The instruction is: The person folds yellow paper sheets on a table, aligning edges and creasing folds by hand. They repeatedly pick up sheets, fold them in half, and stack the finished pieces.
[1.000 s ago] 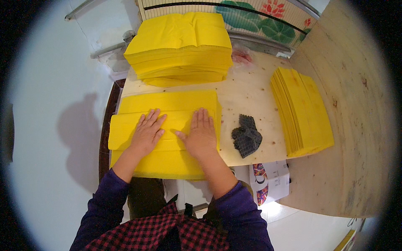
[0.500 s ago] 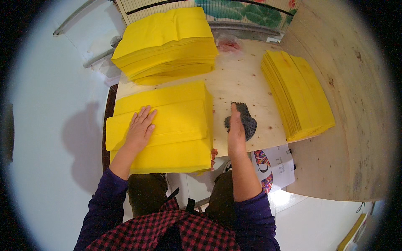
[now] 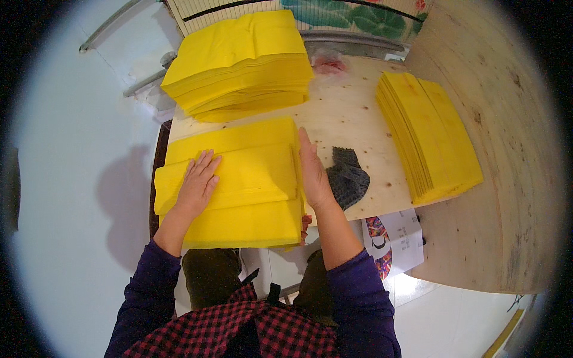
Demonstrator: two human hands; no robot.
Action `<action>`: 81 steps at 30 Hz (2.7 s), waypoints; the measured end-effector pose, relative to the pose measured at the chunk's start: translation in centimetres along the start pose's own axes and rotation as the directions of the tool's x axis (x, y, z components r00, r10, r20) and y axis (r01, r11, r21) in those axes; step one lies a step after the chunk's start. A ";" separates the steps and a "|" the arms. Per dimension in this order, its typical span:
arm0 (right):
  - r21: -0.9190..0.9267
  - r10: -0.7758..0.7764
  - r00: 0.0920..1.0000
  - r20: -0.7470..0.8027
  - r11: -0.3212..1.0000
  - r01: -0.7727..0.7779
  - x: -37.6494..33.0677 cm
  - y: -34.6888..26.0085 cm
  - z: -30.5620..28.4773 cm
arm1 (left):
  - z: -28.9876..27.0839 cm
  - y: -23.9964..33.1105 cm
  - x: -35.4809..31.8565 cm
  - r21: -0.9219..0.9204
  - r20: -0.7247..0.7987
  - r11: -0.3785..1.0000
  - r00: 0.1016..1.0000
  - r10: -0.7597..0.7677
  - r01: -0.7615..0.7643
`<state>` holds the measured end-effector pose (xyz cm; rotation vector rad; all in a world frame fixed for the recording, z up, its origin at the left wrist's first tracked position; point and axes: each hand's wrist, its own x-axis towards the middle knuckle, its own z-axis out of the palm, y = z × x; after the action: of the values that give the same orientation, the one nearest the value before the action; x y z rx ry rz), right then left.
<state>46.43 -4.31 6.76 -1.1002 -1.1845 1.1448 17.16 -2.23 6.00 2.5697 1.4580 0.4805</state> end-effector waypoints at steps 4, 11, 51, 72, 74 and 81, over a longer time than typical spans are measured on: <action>-0.069 -0.042 0.999 0.031 0.997 0.044 0.7 0.5 0.2 | 0.0 -0.1 0.0 0.011 -0.010 1.000 1.000 0.005 -0.005; 0.047 -0.034 0.997 0.067 0.998 0.031 1.2 1.7 0.9 | -0.6 -0.5 -0.2 0.001 -0.016 1.000 1.000 -0.005 0.005; -0.921 -0.039 0.966 0.257 0.294 0.257 -0.9 2.8 3.7 | 0.8 3.5 0.7 -0.075 0.071 0.995 0.996 -0.052 0.058; -0.964 0.013 0.974 0.227 0.142 0.223 -1.2 2.4 4.8 | 0.2 -2.6 -3.3 0.141 -0.008 0.744 0.752 -0.659 0.654; -0.966 0.019 0.973 0.231 0.126 0.226 -1.2 2.3 4.9 | -0.2 -3.8 -4.3 0.119 0.004 0.692 0.697 -0.717 0.712; -0.965 0.001 0.976 0.217 0.148 0.215 -1.4 2.5 4.8 | -3.6 -7.0 -7.4 0.170 -0.066 0.575 0.591 -0.804 0.800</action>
<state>41.41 -5.36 4.43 -1.8574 -2.2670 0.1154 6.73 -5.04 5.90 1.6556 2.5109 0.1701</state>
